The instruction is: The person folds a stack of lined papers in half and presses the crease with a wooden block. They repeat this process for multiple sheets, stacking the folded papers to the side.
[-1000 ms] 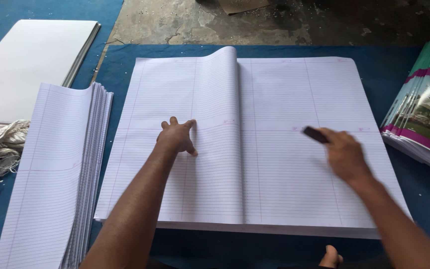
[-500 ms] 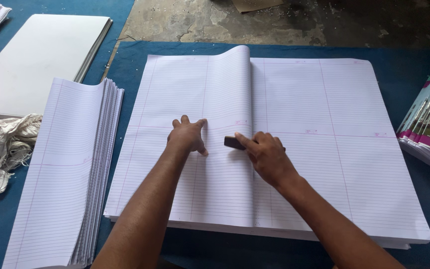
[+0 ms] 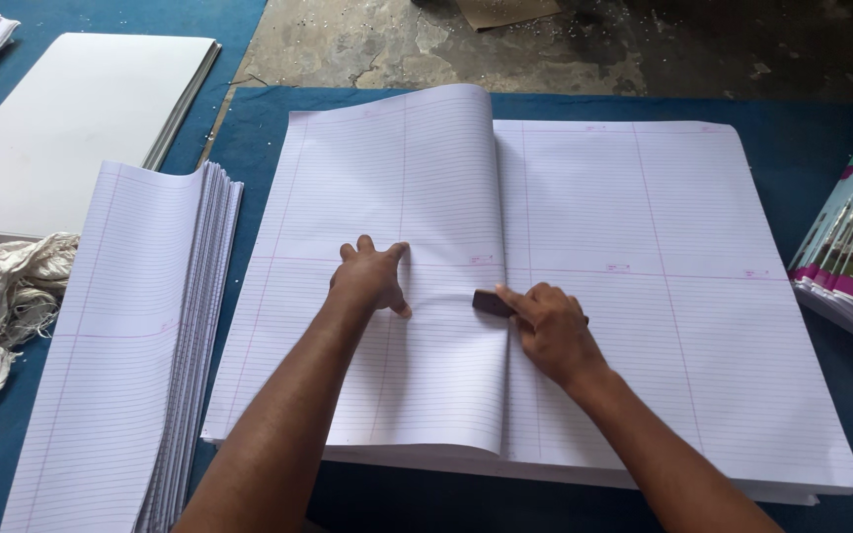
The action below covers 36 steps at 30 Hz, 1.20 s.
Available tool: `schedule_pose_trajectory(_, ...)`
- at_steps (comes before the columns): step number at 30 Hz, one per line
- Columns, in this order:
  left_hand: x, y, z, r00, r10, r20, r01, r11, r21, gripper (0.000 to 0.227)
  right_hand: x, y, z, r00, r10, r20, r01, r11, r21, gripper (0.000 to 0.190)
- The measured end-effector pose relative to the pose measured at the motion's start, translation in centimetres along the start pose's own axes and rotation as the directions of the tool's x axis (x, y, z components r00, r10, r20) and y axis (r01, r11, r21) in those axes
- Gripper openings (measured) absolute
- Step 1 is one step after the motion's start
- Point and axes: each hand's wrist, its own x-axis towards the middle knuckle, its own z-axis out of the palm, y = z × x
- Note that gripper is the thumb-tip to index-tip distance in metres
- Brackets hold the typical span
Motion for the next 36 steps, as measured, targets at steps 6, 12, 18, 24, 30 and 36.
schedule_pose_trajectory(6, -0.2, 0.0, -0.2, 1.0, -0.006, -0.001, 0.006, 1.0, -0.015, 0.111, 4.0, 2.0, 0.2, 0.995, 0.041, -0.091, -0.04, 0.999, 0.018, 0.049)
schedule_pose_trajectory(12, 0.0, -0.6, -1.0, 0.998, -0.032, 0.054, 0.036, 0.997, -0.075, 0.122, 8.8, 3.1, 0.3, 0.982, 0.16, -0.103, -0.156, 0.987, 0.048, 0.045)
schedule_pose_trajectory(18, 0.8, -0.6, -1.5, 0.992, -0.042, 0.122, 0.051, 0.996, -0.071, 0.132, 13.5, 4.1, 0.8, 0.965, 0.243, -0.098, -0.239, 0.97, 0.049, 0.046)
schedule_pose_trajectory(24, 1.1, -0.6, -1.4, 0.99, -0.033, 0.136, 0.042, 0.997, -0.06, 0.133, 17.5, 4.9, 1.1, 0.955, 0.263, -0.136, -0.258, 0.965, 0.052, 0.047)
schedule_pose_trajectory(30, 1.1, -0.7, -1.4, 0.99, -0.023, 0.137, 0.031, 0.998, -0.057, 0.133, 21.3, 6.0, 1.4, 0.927, 0.348, -0.142, -0.341, 0.938, 0.067, 0.048)
schedule_pose_trajectory(36, 1.1, -0.6, -1.5, 0.989, -0.026, 0.145, 0.032, 0.999, -0.036, 0.134, 24.8, 7.4, 1.7, 0.911, 0.363, -0.196, -0.356, 0.932, 0.071, 0.048)
